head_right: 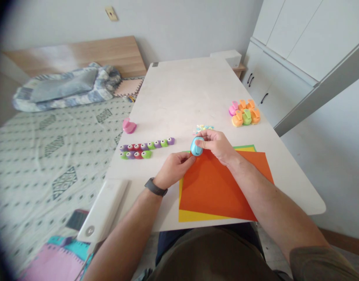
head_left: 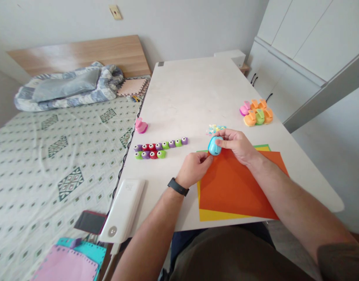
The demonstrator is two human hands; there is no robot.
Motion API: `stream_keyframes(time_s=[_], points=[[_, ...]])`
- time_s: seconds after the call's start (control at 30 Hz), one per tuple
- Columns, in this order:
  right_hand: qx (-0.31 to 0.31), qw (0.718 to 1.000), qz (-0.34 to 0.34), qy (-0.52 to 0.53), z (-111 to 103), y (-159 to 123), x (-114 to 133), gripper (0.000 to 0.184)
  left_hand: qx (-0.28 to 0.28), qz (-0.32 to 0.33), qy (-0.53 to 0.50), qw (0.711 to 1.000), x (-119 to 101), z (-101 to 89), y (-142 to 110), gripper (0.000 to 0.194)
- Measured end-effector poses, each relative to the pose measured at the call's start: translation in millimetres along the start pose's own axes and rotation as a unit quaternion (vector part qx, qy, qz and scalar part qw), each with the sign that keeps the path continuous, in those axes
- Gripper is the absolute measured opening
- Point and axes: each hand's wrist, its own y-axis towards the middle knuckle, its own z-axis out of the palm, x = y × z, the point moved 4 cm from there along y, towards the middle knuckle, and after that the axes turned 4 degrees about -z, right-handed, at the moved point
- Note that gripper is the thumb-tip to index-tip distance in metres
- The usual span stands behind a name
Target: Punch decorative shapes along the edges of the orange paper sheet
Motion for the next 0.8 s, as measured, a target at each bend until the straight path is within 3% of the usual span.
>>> stream_keyframes(time_s=[0.17,0.27,0.47,0.67,0.8], points=[[0.023,1.000,-0.001,-0.010,4,-4,6,0.037,-0.003,0.002,-0.002,1.000,-1,-1.2,0,0.038],[-0.001,1.000,-0.009,0.012,0,-3,7,0.038,-0.002,-0.005,-0.008,1.000,0,-1.3,0,0.039],[-0.138,0.989,-0.058,0.010,-30,7,7,0.035,-0.005,-0.009,-0.002,1.000,3,-1.2,1,0.039],[-0.170,0.982,-0.077,0.031,-53,11,11,0.030,-0.008,-0.011,-0.012,1.000,4,-3.0,0,0.037],[-0.205,0.976,-0.075,-0.007,-76,10,24,0.028,-0.014,-0.011,-0.024,1.000,1,-5.2,-1,0.035]])
